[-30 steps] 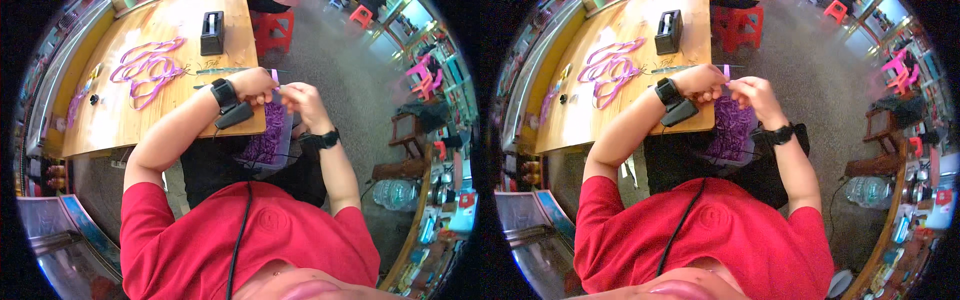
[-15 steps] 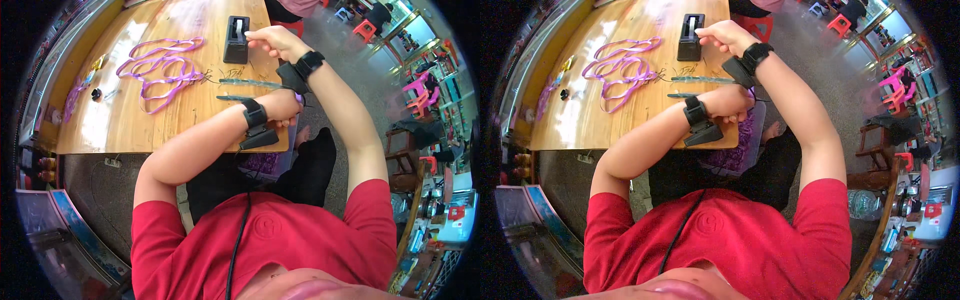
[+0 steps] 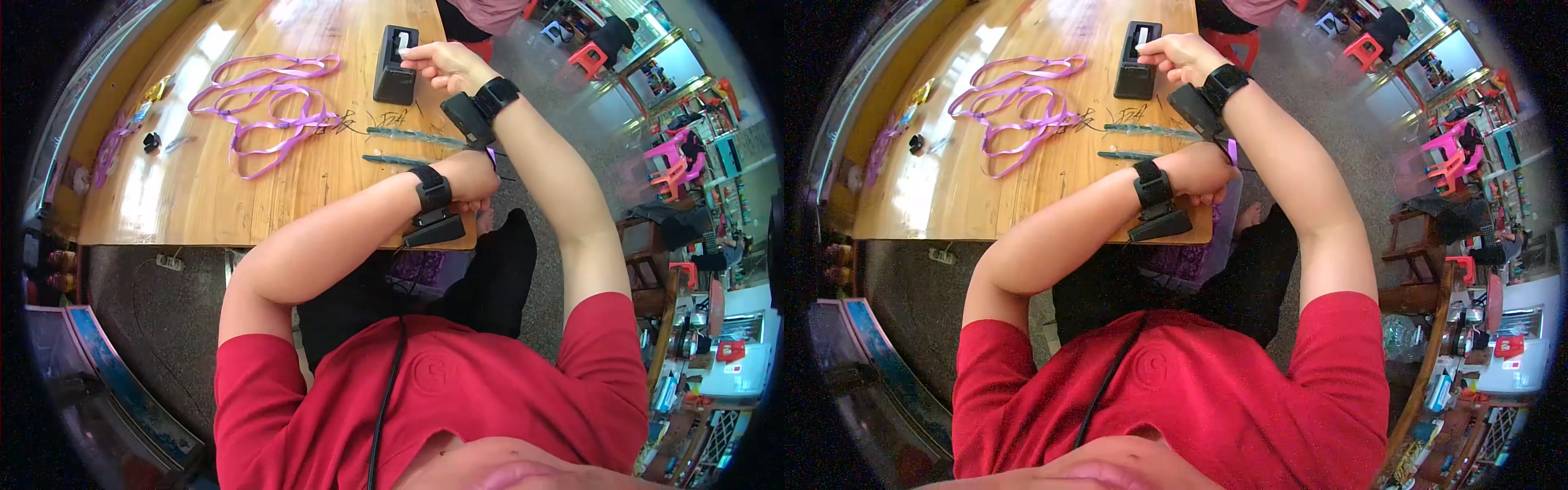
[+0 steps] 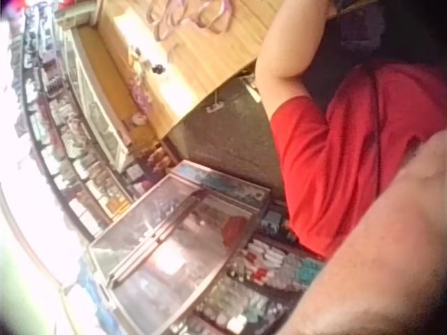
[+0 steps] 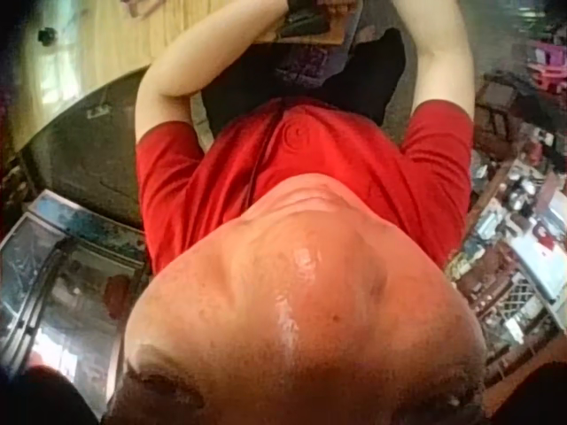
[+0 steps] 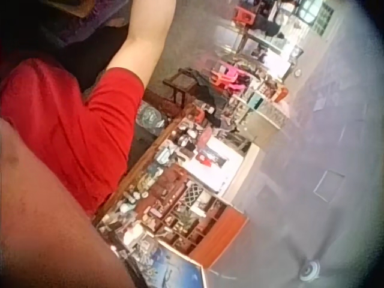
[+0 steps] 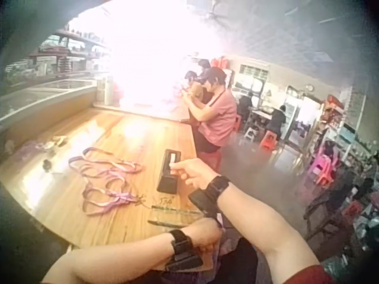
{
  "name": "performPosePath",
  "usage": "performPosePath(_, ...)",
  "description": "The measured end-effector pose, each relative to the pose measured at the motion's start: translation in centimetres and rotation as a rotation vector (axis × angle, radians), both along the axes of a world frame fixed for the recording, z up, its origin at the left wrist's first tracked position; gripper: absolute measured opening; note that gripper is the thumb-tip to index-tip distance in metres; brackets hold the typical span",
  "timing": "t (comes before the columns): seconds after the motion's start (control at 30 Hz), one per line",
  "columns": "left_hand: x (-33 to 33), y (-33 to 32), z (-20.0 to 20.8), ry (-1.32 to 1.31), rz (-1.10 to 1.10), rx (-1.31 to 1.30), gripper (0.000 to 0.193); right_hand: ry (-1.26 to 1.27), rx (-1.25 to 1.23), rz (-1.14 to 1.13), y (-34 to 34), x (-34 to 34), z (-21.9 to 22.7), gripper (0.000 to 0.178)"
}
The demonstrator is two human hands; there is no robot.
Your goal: Manually attaching plastic connectors to purple straps at a workbench.
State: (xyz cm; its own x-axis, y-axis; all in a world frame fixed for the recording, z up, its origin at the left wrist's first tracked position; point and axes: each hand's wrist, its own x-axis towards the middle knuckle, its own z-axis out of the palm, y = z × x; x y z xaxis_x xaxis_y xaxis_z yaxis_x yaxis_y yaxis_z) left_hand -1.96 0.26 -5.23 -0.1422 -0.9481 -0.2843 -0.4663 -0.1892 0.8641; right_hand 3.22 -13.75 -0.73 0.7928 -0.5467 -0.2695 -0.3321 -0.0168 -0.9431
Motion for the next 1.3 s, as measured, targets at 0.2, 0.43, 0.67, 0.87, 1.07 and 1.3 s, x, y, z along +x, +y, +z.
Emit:
performPosePath(0.2,-0.4,0.0,-0.3,0.034,0.019,0.009,0.037,-0.133,0.056,0.028,0.5,-1.1,0.3,0.018)
performPosePath(0.43,-0.1,-0.4,-1.0,0.079,-0.013,0.013,0.032,-0.140,0.076,0.120,3.6,-3.8,0.9,0.019)
performPosePath(0.67,-0.3,-2.2,-5.1,0.358,0.071,0.061,0.037,0.005,0.268,0.063,3.8,-4.4,-1.6,0.020)
performPosePath(0.87,-0.3,0.0,-0.2,0.152,0.033,-0.033,0.035,0.263,0.069,0.167,3.4,-5.3,-1.4,0.017)
performPosePath(1.07,0.0,-0.9,-0.7,0.069,0.013,0.117,0.025,0.061,-0.230,0.351,0.7,-10.9,2.6,0.019)
performPosePath(1.3,0.4,-0.1,0.4,0.103,0.031,0.142,0.021,0.221,-0.534,0.609,-2.1,-17.7,1.9,0.024)
